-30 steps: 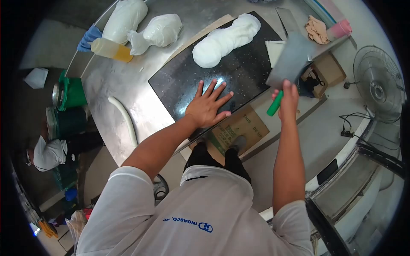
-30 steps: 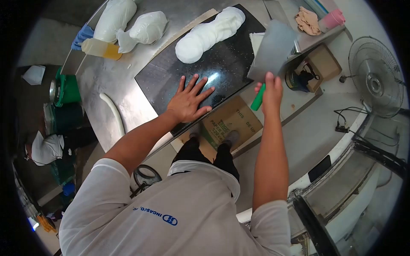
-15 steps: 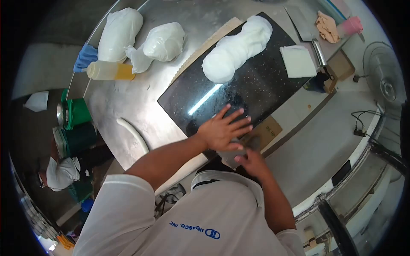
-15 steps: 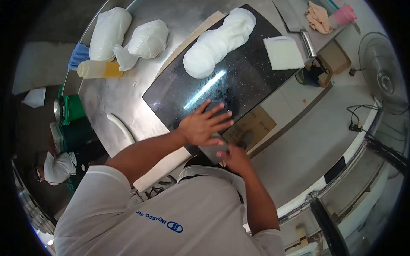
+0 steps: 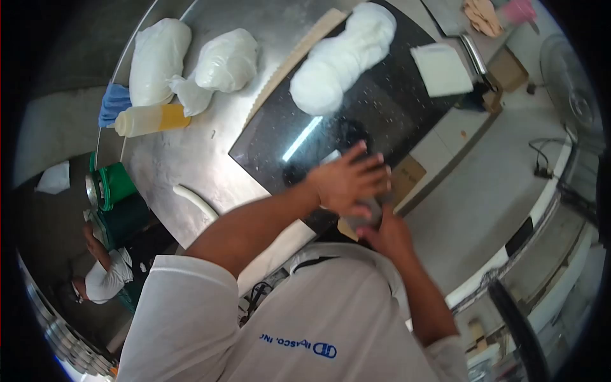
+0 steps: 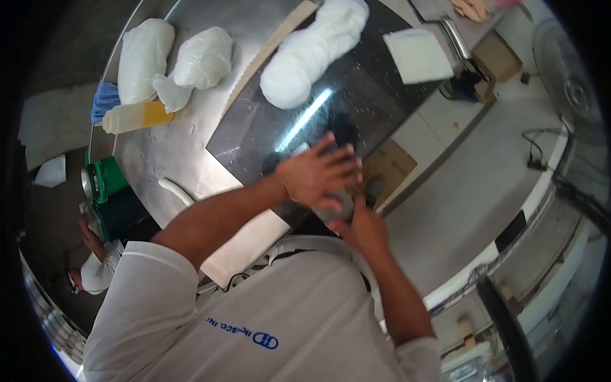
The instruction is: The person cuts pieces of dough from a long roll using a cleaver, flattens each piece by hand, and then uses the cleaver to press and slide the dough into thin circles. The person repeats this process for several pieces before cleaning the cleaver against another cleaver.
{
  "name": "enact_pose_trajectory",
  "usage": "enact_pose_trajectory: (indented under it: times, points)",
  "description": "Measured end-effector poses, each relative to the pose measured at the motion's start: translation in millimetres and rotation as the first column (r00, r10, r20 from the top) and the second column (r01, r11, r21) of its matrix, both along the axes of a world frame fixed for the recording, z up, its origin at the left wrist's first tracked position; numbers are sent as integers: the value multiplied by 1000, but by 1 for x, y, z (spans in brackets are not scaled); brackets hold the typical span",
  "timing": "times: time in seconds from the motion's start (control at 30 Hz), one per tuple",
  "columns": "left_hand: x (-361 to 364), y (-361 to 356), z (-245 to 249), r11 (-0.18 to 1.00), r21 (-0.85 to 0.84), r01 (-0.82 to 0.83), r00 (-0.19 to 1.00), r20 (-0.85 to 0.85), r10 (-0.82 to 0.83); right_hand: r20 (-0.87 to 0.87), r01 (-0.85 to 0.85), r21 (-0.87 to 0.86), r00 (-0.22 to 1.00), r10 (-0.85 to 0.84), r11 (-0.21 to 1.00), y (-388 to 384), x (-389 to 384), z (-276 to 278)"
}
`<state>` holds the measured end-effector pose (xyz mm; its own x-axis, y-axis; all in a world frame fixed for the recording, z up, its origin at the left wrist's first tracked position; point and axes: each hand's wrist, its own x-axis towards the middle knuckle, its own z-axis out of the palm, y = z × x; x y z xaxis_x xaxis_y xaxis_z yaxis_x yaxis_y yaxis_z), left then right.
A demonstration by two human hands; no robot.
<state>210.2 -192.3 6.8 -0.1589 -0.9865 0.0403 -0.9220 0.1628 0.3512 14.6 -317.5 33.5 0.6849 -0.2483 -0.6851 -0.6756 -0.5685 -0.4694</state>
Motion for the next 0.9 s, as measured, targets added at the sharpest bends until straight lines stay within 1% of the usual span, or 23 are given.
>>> enact_pose_trajectory:
  times: [0.03,0.07,0.13,0.2,0.23,0.27,0.3,0.33,0.37,0.4,0.43,0.47,0.5,0.53,0.57,0.6,0.67,0.7,0.73,0.8,0.83,0.87,0.9]
  points:
    - [17,-13,3,997,-35,-63,997,48,64,1,16,-8,1000,-16,1000,-14,15,1]
    - [32,-22,3,997,-52,-57,996,70,60,51,-24,13,998,24,1000,-28,33,2]
    - [47,-24,3,989,-32,-147,984,99,150,114,-77,34,991,72,996,-31,48,11]
    - [44,-20,3,988,-50,-144,987,72,147,122,-9,12,993,7,1000,-24,53,19]
    - [43,-18,2,988,-62,-141,989,30,143,119,-22,14,993,20,1000,-17,38,11]
    - [27,-7,0,992,-12,-128,992,16,128,191,-26,78,981,11,997,-3,8,-4]
    - [5,8,-5,992,-11,-127,992,-24,127,260,-30,144,966,-9,989,5,-13,-11]
    - [-18,14,-1,995,1,-95,995,-27,95,249,-34,150,969,-4,988,9,-24,-8]
    - [-26,11,-1,999,7,-52,998,-29,53,137,32,131,989,-51,991,12,-30,-7]
    - [-17,0,-5,999,8,-37,998,-49,38,14,109,103,994,-111,989,13,-34,-6]
    - [-9,-11,-9,997,-35,-63,998,-11,62,-11,125,104,992,-124,987,3,-23,-3]
    - [-8,-16,-10,994,-67,-86,996,20,87,-19,97,88,995,-96,991,-9,-3,3]
    - [-5,-20,-9,995,-61,-72,997,-1,72,-15,67,63,998,-66,996,-21,12,9]
    - [17,-31,-7,990,-60,-129,989,57,133,11,69,49,998,-69,996,-36,33,9]
    - [39,-38,-2,979,-64,-195,972,125,201,74,21,27,997,-23,999,-48,55,11]
    - [52,-40,2,978,-71,-197,968,146,206,123,-24,12,992,23,1000,-49,62,14]
    - [64,-44,6,969,-109,-220,966,115,232,149,-11,-8,989,12,1000,-35,56,18]
    - [55,-35,3,968,-110,-227,964,115,239,161,-1,-24,987,5,1000,-29,51,15]
    - [32,-19,-4,975,-75,-207,974,76,212,200,21,85,979,-38,996,-19,24,7]
    - [-14,1,-3,989,-7,-145,989,12,145,31,-52,129,998,48,990,-2,-22,-4]
    - [-27,-1,-3,996,16,-92,996,-3,92,23,-47,131,999,44,990,-5,-22,-5]
    - [-31,-10,-7,996,-15,-90,995,-43,89,42,23,81,999,-26,996,-9,-21,-5]
    - [-20,-18,-7,996,0,-84,994,-65,84,49,88,44,995,-90,995,-9,-26,-1]
